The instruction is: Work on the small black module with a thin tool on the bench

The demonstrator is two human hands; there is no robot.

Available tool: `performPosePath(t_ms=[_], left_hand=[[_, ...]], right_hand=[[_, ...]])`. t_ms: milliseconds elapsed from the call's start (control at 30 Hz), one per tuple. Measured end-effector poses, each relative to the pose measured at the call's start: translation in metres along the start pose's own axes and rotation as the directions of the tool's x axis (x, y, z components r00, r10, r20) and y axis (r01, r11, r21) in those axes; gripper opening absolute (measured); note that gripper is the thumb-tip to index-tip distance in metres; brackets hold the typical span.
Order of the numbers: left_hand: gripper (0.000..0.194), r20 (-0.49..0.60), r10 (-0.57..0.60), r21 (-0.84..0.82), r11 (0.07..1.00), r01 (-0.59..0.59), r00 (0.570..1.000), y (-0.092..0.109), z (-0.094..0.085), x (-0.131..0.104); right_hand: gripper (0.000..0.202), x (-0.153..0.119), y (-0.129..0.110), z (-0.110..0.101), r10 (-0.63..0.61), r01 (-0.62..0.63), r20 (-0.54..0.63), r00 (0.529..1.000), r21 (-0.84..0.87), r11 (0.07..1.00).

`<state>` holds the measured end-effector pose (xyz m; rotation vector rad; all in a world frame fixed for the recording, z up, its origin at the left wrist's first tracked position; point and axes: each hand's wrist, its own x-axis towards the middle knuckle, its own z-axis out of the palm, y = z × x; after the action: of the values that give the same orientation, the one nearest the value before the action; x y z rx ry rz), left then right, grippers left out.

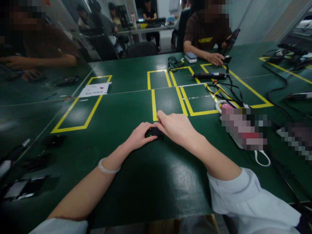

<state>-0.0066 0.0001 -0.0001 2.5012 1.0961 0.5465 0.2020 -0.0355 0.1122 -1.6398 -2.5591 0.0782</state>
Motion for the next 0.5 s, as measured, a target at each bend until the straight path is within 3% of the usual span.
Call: performPosePath(t_ms=[267,500], left_hand=[[0.038,-0.002,0.007,0.004,1.0,-0.007,1.0,0.001,-0.0003,-0.0001],[0.039,0.0,0.005,0.004,1.0,-0.005,1.0,0.0,0.0,-0.0005]], right_hand=[[0.021,-0.0024,0.0006,-0.0009,-0.035,0.036,-0.021,0.999,0.054,0.998],[0.023,-0.0001,0.0019,0.0011,-0.015,0.016,0.008,1.0,-0.019,1.0]])
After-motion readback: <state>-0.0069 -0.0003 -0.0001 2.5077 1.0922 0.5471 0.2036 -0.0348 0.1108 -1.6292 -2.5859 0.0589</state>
